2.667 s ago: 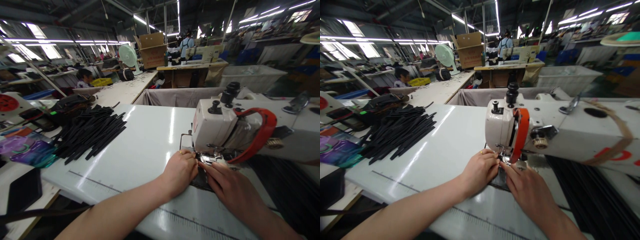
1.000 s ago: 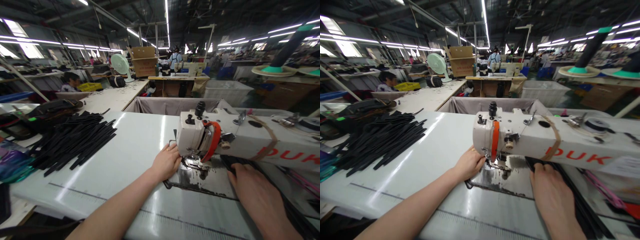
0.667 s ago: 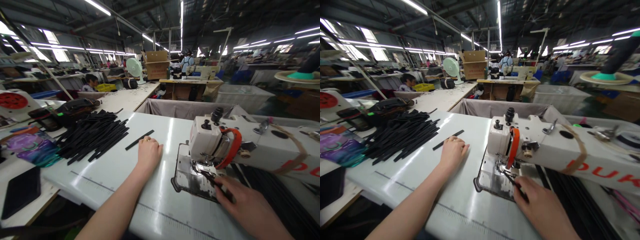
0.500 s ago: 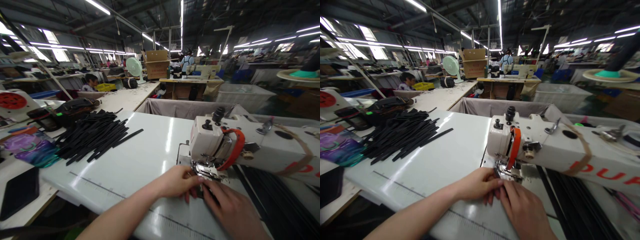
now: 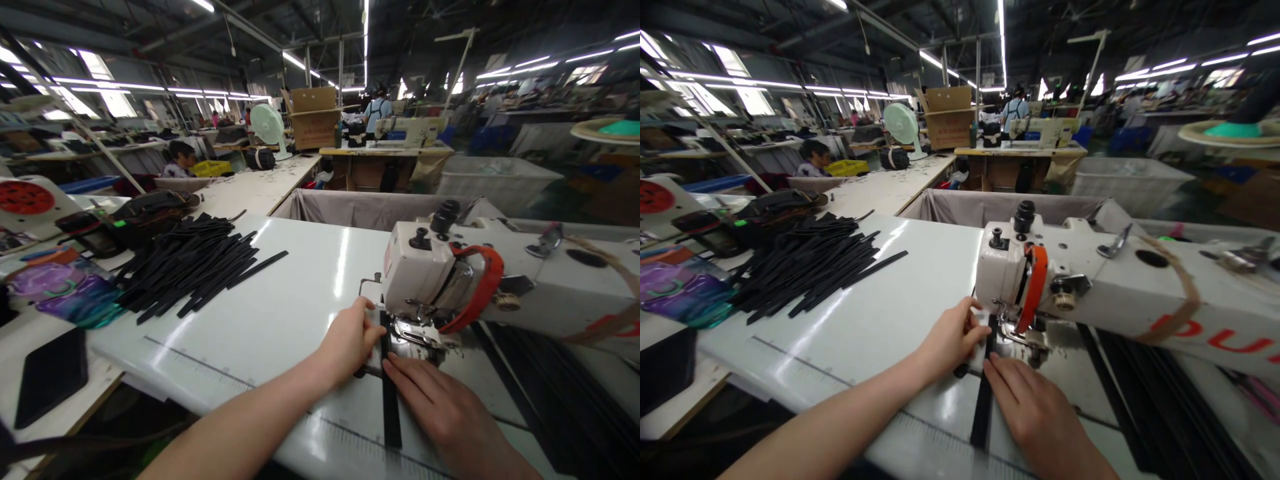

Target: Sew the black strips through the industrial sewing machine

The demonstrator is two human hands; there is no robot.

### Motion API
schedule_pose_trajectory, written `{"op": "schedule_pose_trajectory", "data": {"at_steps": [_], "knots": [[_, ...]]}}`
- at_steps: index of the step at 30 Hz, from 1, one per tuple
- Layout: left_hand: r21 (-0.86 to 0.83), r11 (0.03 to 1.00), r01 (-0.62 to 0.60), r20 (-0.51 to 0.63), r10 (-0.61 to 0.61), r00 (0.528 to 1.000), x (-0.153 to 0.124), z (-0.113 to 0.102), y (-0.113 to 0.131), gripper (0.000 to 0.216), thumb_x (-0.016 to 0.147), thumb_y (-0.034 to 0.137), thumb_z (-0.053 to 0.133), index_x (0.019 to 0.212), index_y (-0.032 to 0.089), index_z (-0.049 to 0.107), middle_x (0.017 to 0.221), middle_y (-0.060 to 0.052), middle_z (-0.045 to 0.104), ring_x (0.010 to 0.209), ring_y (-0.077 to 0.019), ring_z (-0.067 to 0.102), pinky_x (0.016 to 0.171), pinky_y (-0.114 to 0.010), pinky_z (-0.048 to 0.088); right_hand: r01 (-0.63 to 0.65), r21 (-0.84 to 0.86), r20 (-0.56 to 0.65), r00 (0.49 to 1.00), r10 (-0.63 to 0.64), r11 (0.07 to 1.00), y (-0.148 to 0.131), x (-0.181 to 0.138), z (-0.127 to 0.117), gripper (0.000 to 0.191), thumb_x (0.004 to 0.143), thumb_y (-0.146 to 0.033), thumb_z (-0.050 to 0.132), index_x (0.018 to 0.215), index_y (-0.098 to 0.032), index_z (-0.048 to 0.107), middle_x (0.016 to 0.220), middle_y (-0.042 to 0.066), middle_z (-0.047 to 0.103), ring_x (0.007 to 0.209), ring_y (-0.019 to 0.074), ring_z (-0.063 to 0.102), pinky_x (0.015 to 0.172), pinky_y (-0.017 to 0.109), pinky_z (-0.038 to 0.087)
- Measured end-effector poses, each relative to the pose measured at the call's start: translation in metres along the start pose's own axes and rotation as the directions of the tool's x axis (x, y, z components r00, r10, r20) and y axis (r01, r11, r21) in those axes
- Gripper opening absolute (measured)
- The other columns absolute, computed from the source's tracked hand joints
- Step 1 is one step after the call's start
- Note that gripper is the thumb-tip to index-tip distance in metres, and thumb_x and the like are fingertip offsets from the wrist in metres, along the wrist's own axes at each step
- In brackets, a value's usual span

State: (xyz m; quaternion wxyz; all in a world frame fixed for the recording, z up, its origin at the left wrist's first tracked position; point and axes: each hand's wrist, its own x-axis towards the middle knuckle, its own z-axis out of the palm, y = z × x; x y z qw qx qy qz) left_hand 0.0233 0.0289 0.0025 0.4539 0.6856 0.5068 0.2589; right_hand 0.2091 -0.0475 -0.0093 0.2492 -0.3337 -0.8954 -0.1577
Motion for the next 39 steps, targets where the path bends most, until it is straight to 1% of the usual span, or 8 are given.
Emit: {"op": "schedule_pose_trajectory", "data": {"at_steps": [2,4,7,15,18,26,34,39], "knots": [[0.308,0.933,-0.184,-0.120,0.230,0.966,-0.004,0.002,0.000,0.015,0.084,0.018,0.067,0.097,0.017,0.060,0.088,-0.005,0.067,0.082,-0.0210,0.063,0.078,-0.036,0.052,-0.029,-0.040,-0.002,1.000,0.029,0.999,-0.002,0.002,0.000,0.041,0.093,-0.004,0.029,0.110,-0.010,0.066,0.105,0.011,0.070,0.095,0.0192,0.066,0.082,0.030,0.055],[0.471,0.826,-0.311,-0.045,0.375,0.926,-0.006,0.001,-0.002,0.005,0.086,0.021,0.067,0.086,0.017,0.065,0.098,-0.006,0.067,0.094,-0.0232,0.060,0.088,-0.039,0.049,-0.066,-0.062,-0.012,0.998,0.065,0.996,-0.002,0.004,0.002,0.039,0.093,-0.004,0.031,0.108,-0.009,0.067,0.104,0.011,0.070,0.095,0.0191,0.066,0.083,0.030,0.054],[0.475,0.769,-0.429,0.060,0.458,0.887,-0.007,0.001,-0.005,0.015,0.091,0.022,0.061,0.078,0.017,0.067,0.098,-0.004,0.070,0.095,-0.0208,0.060,0.091,-0.037,0.049,-0.092,-0.076,-0.021,0.996,0.091,0.993,-0.001,0.004,0.005,0.037,0.093,-0.004,0.034,0.107,-0.008,0.068,0.104,0.011,0.070,0.095,0.0190,0.065,0.085,0.030,0.053],[0.377,0.732,-0.568,0.108,0.574,0.811,-0.003,-0.001,-0.010,0.018,0.094,0.018,0.054,0.080,0.015,0.066,0.095,-0.005,0.071,0.097,-0.0171,0.064,0.100,-0.031,0.046,-0.093,-0.090,-0.019,0.996,0.092,0.992,-0.001,0.002,0.006,0.038,0.094,-0.004,0.032,0.107,-0.008,0.068,0.105,0.011,0.070,0.097,0.0193,0.065,0.087,0.031,0.050],[0.375,0.718,-0.587,0.137,0.583,0.801,-0.003,0.000,-0.011,0.018,0.094,0.018,0.053,0.080,0.015,0.065,0.093,-0.005,0.070,0.096,-0.0163,0.065,0.102,-0.029,0.046,-0.062,-0.091,-0.009,0.998,0.061,0.994,0.001,0.002,0.005,0.039,0.094,-0.003,0.031,0.107,-0.009,0.067,0.106,0.010,0.070,0.098,0.0187,0.065,0.087,0.030,0.050],[0.477,0.751,-0.456,0.077,0.481,0.873,-0.007,0.009,-0.007,0.017,0.094,0.018,0.052,0.087,0.017,0.067,0.106,-0.004,0.070,0.109,-0.0220,0.060,0.102,-0.037,0.047,-0.109,-0.086,-0.001,0.994,0.110,0.990,0.002,0.004,0.006,0.034,0.097,-0.009,0.034,0.109,-0.010,0.066,0.105,0.009,0.070,0.096,0.0187,0.064,0.085,0.031,0.050],[0.505,0.737,-0.450,0.049,0.496,0.867,-0.007,0.014,-0.008,0.018,0.095,0.017,0.050,0.094,0.016,0.067,0.106,-0.006,0.070,0.109,-0.0224,0.060,0.099,-0.039,0.048,-0.134,-0.012,-0.022,0.991,0.134,0.991,0.004,0.011,0.003,0.031,0.098,-0.012,0.036,0.105,-0.012,0.066,0.097,0.006,0.069,0.091,0.0177,0.064,0.085,0.031,0.050],[0.460,0.758,-0.463,0.004,0.519,0.855,-0.004,0.014,-0.008,0.021,0.094,0.014,0.049,0.087,0.016,0.069,0.104,-0.007,0.070,0.104,-0.0218,0.060,0.097,-0.039,0.050,-0.152,0.057,0.011,0.988,0.151,0.987,0.011,0.011,0.001,0.029,0.094,-0.009,0.039,0.105,-0.015,0.065,0.096,0.006,0.069,0.089,0.0169,0.064,0.083,0.032,0.052]]}}
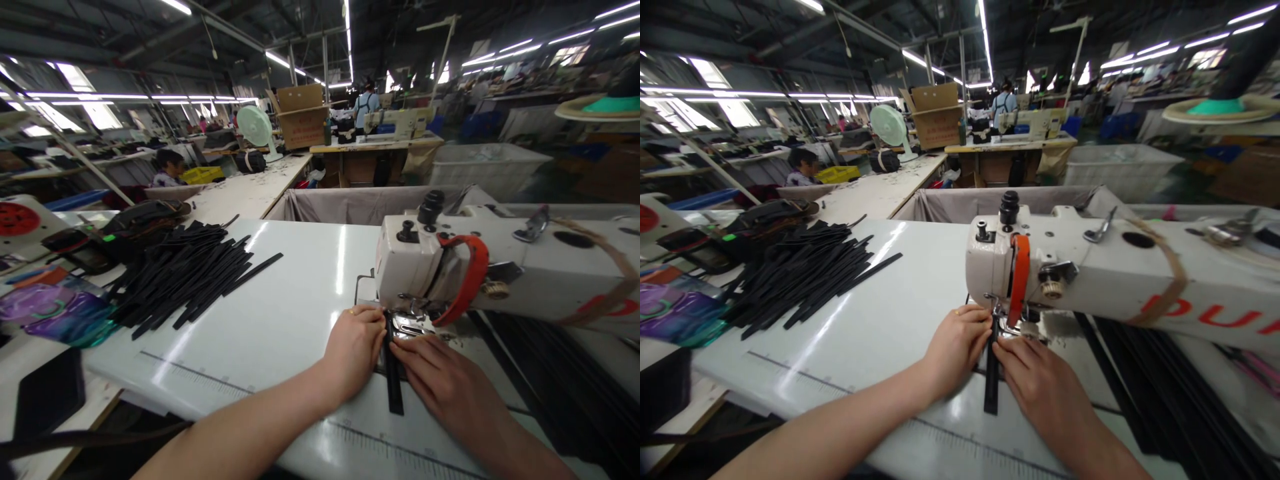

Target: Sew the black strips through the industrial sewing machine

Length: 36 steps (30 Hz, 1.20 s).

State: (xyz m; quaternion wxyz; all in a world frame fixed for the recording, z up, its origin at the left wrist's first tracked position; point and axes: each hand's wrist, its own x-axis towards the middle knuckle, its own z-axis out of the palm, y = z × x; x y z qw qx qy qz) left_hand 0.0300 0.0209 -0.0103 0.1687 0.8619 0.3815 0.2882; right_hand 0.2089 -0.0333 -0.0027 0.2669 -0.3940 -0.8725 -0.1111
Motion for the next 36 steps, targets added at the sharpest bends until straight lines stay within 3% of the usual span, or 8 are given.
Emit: {"op": "schedule_pose_trajectory", "data": {"at_steps": [6,10,16,24,28,36], "knots": [[-0.043,0.999,-0.010,-0.033,0.008,0.999,0.001,0.001,-0.002,0.019,0.092,0.012,0.051,0.089,0.014,0.069,0.104,-0.007,0.070,0.105,-0.0215,0.059,0.098,-0.038,0.049,-0.035,0.196,0.007,0.999,0.034,0.980,0.000,-0.003,-0.009,0.018,0.090,-0.015,0.049,0.093,-0.021,0.066,0.086,0.001,0.068,0.083,0.0153,0.063,0.080,0.029,0.052],[-0.028,1.000,0.005,-0.016,-0.005,1.000,0.001,0.000,0.000,0.019,0.092,0.012,0.051,0.090,0.013,0.069,0.101,-0.007,0.071,0.105,-0.0227,0.059,0.096,-0.039,0.050,-0.023,0.231,0.003,1.000,0.022,0.973,0.000,-0.002,-0.011,0.019,0.090,-0.017,0.051,0.093,-0.024,0.069,0.089,0.001,0.069,0.085,0.0145,0.064,0.081,0.028,0.053],[-0.001,1.000,0.006,-0.001,-0.006,1.000,0.001,-0.001,0.002,0.020,0.092,0.012,0.050,0.088,0.014,0.069,0.105,-0.007,0.070,0.106,-0.0235,0.059,0.096,-0.039,0.050,-0.032,0.160,0.017,0.999,0.029,0.987,0.007,-0.002,-0.004,0.021,0.092,-0.017,0.048,0.093,-0.021,0.069,0.095,0.004,0.069,0.085,0.0159,0.064,0.078,0.030,0.054],[0.014,1.000,0.001,-0.001,-0.001,1.000,0.000,-0.001,0.002,0.016,0.092,0.015,0.054,0.092,0.014,0.069,0.104,-0.007,0.070,0.107,-0.0240,0.058,0.094,-0.040,0.050,-0.062,-0.067,0.044,0.997,0.065,0.996,0.014,-0.008,0.010,0.030,0.096,-0.021,0.039,0.109,-0.017,0.066,0.099,0.009,0.068,0.084,0.0189,0.066,0.069,0.031,0.055],[0.049,0.999,-0.003,0.023,0.002,1.000,0.001,-0.001,0.003,0.019,0.093,0.017,0.051,0.090,0.015,0.070,0.106,-0.007,0.070,0.106,-0.0237,0.058,0.094,-0.041,0.050,-0.106,-0.104,0.076,0.991,0.114,0.989,0.013,-0.007,0.013,0.031,0.096,-0.022,0.040,0.117,-0.017,0.062,0.101,0.009,0.068,0.078,0.0184,0.066,0.063,0.030,0.054],[0.129,0.992,0.007,0.082,-0.018,0.996,0.002,-0.003,0.005,0.022,0.095,0.019,0.047,0.092,0.013,0.068,0.114,-0.010,0.067,0.107,-0.0242,0.057,0.093,-0.041,0.050,-0.084,-0.146,0.073,0.993,0.095,0.986,0.012,-0.008,0.013,0.030,0.096,-0.019,0.037,0.114,-0.016,0.060,0.096,0.008,0.068,0.075,0.0200,0.065,0.063,0.034,0.055]]}}
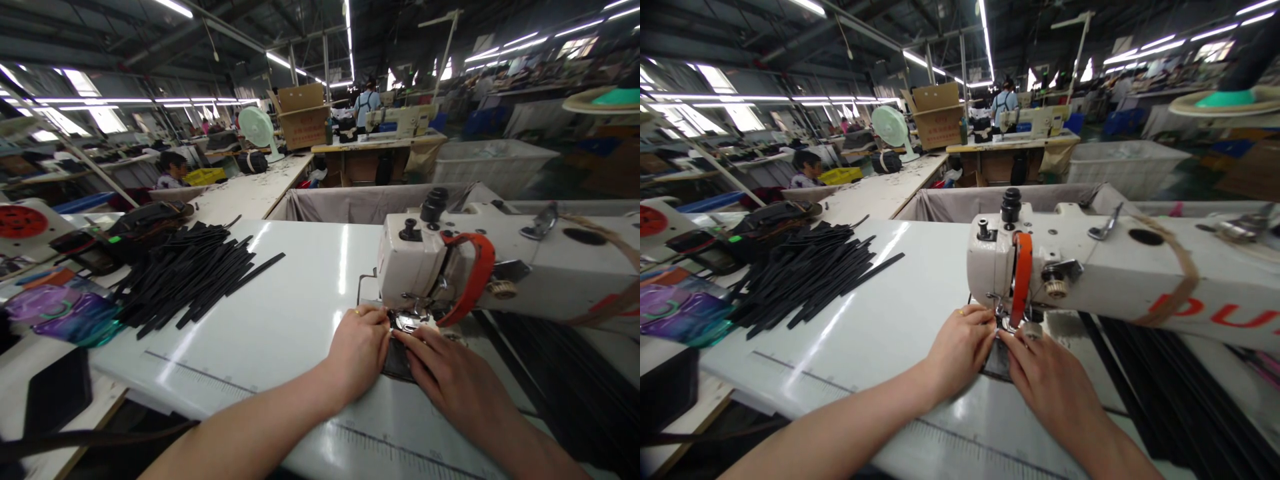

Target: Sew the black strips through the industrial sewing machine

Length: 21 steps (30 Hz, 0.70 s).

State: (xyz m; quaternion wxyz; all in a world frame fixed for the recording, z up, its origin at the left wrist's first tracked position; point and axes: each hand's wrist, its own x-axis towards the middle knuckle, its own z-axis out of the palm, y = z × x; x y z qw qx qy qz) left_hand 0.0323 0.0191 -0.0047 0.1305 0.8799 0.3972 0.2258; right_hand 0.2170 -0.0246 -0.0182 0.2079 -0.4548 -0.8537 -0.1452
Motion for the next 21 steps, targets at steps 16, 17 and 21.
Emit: {"op": "schedule_pose_trajectory", "data": {"at_steps": [16,17,21], "knots": [[0.183,0.983,0.007,0.033,-0.013,0.999,0.0004,0.0074,0.0065,0.019,0.095,0.019,0.045,0.101,0.012,0.063,0.115,-0.012,0.062,0.110,-0.0261,0.053,0.092,-0.041,0.048,0.004,0.024,-0.028,1.000,-0.004,1.000,0.0003,-0.0014,0.0017,0.030,0.096,-0.020,0.037,0.113,-0.016,0.062,0.096,0.009,0.069,0.080,0.0196,0.067,0.067,0.032,0.054],[0.186,0.983,0.006,0.035,-0.013,0.999,0.0003,0.0073,0.0070,0.020,0.095,0.018,0.045,0.102,0.012,0.063,0.115,-0.012,0.062,0.110,-0.0262,0.054,0.092,-0.042,0.048,0.003,0.020,-0.030,1.000,-0.003,1.000,0.0002,-0.0009,0.0014,0.030,0.096,-0.019,0.037,0.113,-0.016,0.062,0.096,0.009,0.069,0.080,0.0198,0.067,0.068,0.032,0.054],[0.196,0.980,-0.009,0.043,0.000,0.999,-0.0008,0.0068,0.0099,0.024,0.092,0.016,0.048,0.110,0.007,0.061,0.109,-0.013,0.063,0.104,-0.0277,0.055,0.088,-0.043,0.050,0.014,0.015,-0.029,0.999,-0.014,1.000,0.0002,-0.0004,0.0005,0.031,0.096,-0.018,0.037,0.114,-0.015,0.061,0.093,0.008,0.069,0.077,0.0195,0.066,0.067,0.033,0.054]]}}
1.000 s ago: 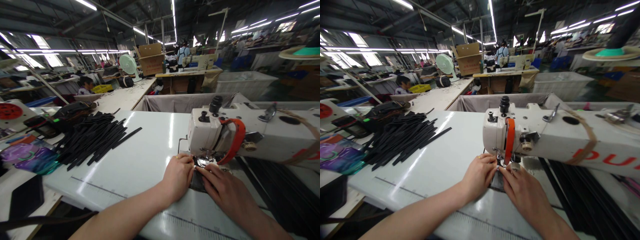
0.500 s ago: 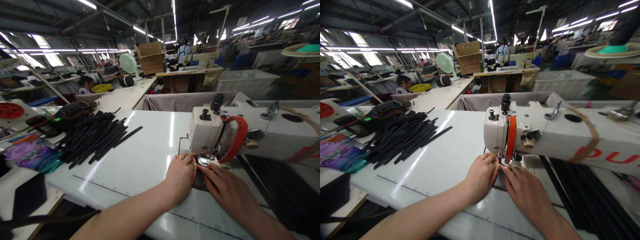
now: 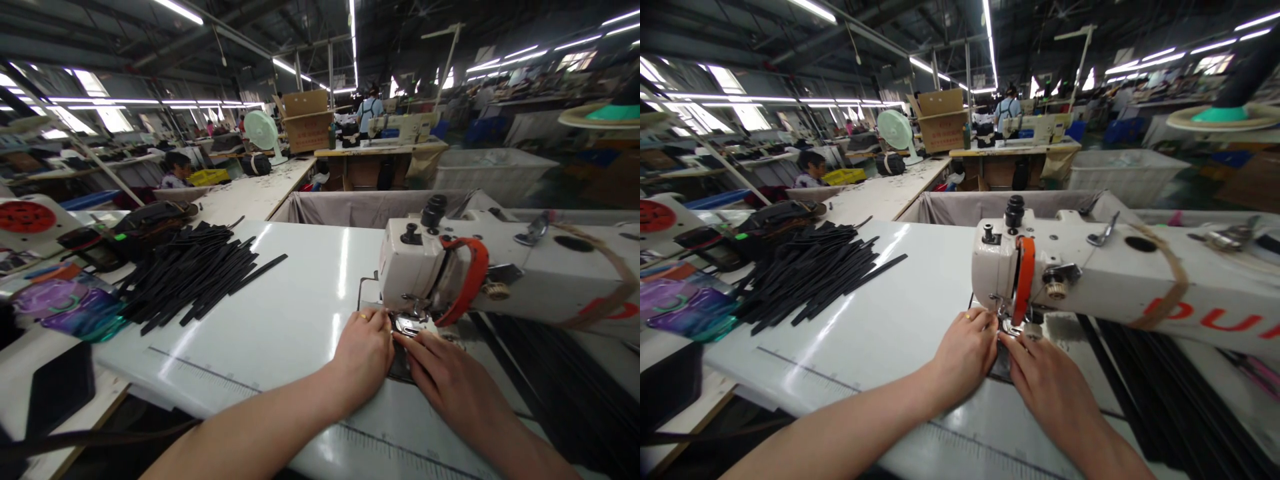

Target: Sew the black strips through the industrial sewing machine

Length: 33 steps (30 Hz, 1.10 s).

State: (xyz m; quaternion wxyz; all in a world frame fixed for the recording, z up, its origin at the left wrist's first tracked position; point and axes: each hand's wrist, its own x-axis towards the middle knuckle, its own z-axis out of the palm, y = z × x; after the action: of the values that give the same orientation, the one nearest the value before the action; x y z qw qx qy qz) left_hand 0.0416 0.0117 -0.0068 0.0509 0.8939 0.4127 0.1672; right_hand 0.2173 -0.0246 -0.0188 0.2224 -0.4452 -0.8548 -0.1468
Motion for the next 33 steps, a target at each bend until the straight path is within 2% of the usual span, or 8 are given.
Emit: {"op": "schedule_pose_trajectory", "data": {"at_steps": [8,12,16,20,24,28,30,33], "knots": [[-0.178,0.983,0.035,-0.173,-0.066,0.983,0.017,0.004,-0.028,0.020,0.093,0.012,0.046,0.091,0.017,0.066,0.107,-0.007,0.064,0.106,-0.0215,0.057,0.097,-0.038,0.047,-0.006,0.013,-0.017,1.000,0.006,1.000,0.000,-0.006,0.002,0.030,0.096,-0.019,0.038,0.115,-0.016,0.062,0.099,0.010,0.069,0.085,0.0211,0.066,0.071,0.035,0.055],[-0.066,0.998,-0.012,-0.052,0.009,0.999,0.026,0.007,-0.045,0.019,0.096,0.022,0.049,0.101,0.023,0.067,0.121,-0.006,0.062,0.127,-0.0260,0.046,0.111,-0.050,0.035,0.015,-0.008,-0.024,1.000,-0.015,1.000,-0.001,-0.005,0.001,0.030,0.097,-0.019,0.037,0.114,-0.014,0.061,0.098,0.010,0.069,0.084,0.0209,0.067,0.070,0.035,0.055],[0.119,0.985,0.122,-0.050,-0.116,0.992,0.025,-0.012,-0.054,0.018,0.095,0.020,0.051,0.093,0.022,0.069,0.126,-0.005,0.061,0.136,-0.0288,0.036,0.117,-0.056,0.022,0.018,-0.012,-0.018,1.000,-0.018,1.000,-0.001,-0.005,0.000,0.031,0.098,-0.020,0.034,0.115,-0.014,0.060,0.097,0.010,0.069,0.083,0.0216,0.067,0.070,0.036,0.057],[0.017,0.935,0.354,0.041,-0.355,0.934,0.015,-0.039,-0.057,0.009,0.087,0.015,0.059,0.080,0.014,0.066,0.096,-0.011,0.068,0.105,-0.0281,0.058,0.095,-0.044,0.046,0.032,0.036,-0.051,0.998,-0.030,0.999,-0.002,-0.004,-0.004,0.029,0.099,-0.020,0.036,0.115,-0.014,0.059,0.097,0.010,0.068,0.086,0.0211,0.067,0.074,0.037,0.057],[-0.627,0.600,0.496,0.370,-0.332,0.868,0.005,-0.043,-0.044,0.014,0.082,0.027,0.064,0.080,0.016,0.057,0.063,0.002,0.058,0.057,-0.0138,0.055,0.056,-0.025,0.046,0.066,0.184,-0.057,0.997,-0.057,0.981,-0.010,0.003,-0.013,0.026,0.099,-0.023,0.040,0.117,-0.019,0.058,0.103,0.008,0.065,0.089,0.0177,0.065,0.074,0.031,0.057],[-0.771,0.176,0.613,0.594,-0.149,0.790,0.003,-0.021,-0.024,0.006,0.085,0.019,0.053,0.087,0.017,0.048,0.057,0.005,0.055,0.043,-0.0114,0.054,0.046,-0.021,0.043,0.165,0.168,-0.106,0.983,-0.148,0.972,-0.017,0.005,-0.017,0.026,0.096,-0.015,0.044,0.113,-0.017,0.062,0.108,0.011,0.065,0.096,0.0183,0.064,0.078,0.028,0.056],[-0.771,0.239,0.590,0.546,-0.227,0.806,0.003,-0.013,-0.017,0.004,0.086,0.014,0.049,0.089,0.017,0.048,0.058,0.005,0.056,0.046,-0.0128,0.057,0.048,-0.022,0.046,0.207,0.106,-0.113,0.974,-0.195,0.972,-0.017,0.002,-0.015,0.030,0.093,-0.009,0.041,0.112,-0.015,0.064,0.107,0.011,0.066,0.097,0.0195,0.064,0.079,0.029,0.056],[-0.644,0.652,0.400,0.252,-0.314,0.916,0.000,-0.013,-0.012,0.009,0.086,0.013,0.055,0.094,0.017,0.056,0.068,0.001,0.061,0.063,-0.0170,0.062,0.064,-0.031,0.052,0.206,0.043,-0.100,0.974,-0.201,0.978,-0.015,-0.003,-0.012,0.035,0.091,-0.005,0.037,0.112,-0.010,0.065,0.108,0.012,0.068,0.097,0.0203,0.065,0.080,0.030,0.056]]}}
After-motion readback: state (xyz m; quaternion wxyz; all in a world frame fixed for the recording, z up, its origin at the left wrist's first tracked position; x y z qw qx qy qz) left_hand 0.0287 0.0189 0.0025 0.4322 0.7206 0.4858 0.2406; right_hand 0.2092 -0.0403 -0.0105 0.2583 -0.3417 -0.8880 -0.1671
